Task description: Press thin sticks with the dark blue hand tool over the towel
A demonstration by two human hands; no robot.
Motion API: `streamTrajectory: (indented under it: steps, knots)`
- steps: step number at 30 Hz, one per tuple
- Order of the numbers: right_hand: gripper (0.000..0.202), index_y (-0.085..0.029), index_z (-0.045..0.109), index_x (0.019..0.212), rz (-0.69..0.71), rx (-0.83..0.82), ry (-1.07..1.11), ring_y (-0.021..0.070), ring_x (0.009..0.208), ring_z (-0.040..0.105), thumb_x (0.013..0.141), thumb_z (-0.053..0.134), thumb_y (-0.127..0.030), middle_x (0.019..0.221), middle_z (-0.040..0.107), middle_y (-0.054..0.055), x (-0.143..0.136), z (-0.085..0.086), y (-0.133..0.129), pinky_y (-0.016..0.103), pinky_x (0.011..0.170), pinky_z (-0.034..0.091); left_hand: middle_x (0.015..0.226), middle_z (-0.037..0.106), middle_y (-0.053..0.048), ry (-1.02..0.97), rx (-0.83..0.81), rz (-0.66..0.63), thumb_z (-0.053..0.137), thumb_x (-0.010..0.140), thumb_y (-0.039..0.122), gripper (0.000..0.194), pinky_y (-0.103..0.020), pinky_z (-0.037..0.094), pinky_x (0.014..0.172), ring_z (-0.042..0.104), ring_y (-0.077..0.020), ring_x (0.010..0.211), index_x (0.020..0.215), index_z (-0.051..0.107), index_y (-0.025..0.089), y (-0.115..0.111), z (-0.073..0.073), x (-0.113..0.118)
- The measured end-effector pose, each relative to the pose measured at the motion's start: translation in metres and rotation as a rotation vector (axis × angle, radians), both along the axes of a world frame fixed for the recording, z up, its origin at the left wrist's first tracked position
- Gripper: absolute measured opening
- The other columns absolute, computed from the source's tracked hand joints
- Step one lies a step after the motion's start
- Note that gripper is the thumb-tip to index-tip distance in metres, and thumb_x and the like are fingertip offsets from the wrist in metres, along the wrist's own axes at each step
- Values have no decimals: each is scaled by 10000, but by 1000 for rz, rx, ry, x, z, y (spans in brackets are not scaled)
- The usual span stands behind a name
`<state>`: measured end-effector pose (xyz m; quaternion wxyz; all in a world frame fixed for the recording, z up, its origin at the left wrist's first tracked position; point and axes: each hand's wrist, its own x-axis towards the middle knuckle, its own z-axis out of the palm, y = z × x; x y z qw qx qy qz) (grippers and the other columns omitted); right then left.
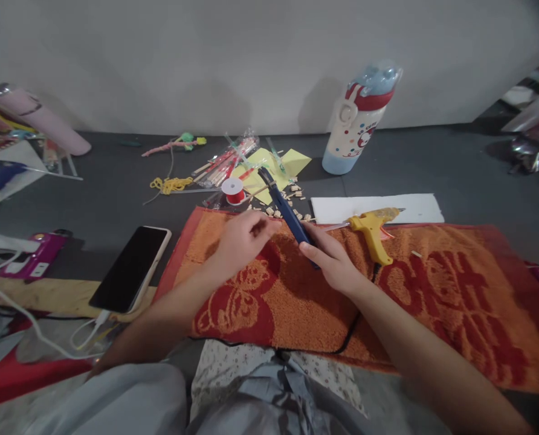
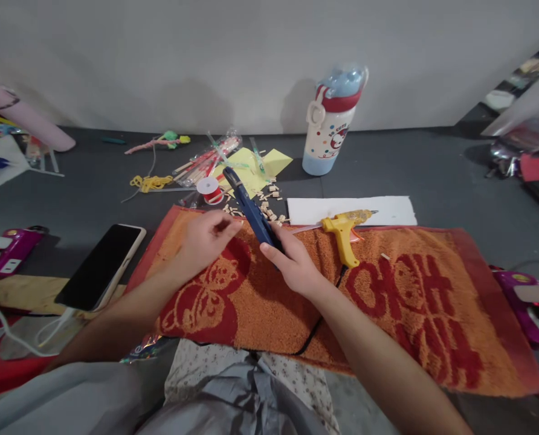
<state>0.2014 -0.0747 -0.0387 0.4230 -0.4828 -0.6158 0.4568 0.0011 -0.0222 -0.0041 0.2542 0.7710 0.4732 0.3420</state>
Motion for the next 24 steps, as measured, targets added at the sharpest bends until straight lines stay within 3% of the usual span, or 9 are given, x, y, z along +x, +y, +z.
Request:
streamTrajectory:
  steps: [3,6,11,24]
  knots:
    - [656,-206,532,1342,29,18,45,311,1255,545,860,504,-650,1340,615,114,-7,3,-2,488,1103,377,923,695,-86,-261,-358,-170,586,814,583,457,-309,506,729,640,-186,814,978,599,157,-9,-9,14]
    - [672,-196,506,1368,52,24,54,313,1278,529,872,483,-649,1348,605,129,-12,4,-6,491,1112,367,1091,669,-124,-470,-500,-241,650,762,598,564,-341,515,843,643,-225,977,1096,554,154,-14,-17,23]
    - [677,-211,440,1421,87,22,42,285,1337,480,892,464,-631,1419,551,119,-17,0,-9,465,1148,328,1202,608,-139,-576,-539,-248,686,738,594,578,-354,498,905,579,-264,1139,1103,541,172,-16,-21,26]
    - [651,-203,473,1400,53,27,15,305,1258,545,898,458,-616,1357,602,121,-18,-6,-9,485,1104,376,1073,605,-112,-548,-485,-192,677,709,646,590,-370,485,919,587,-249,1036,1026,525,172,-16,-26,28]
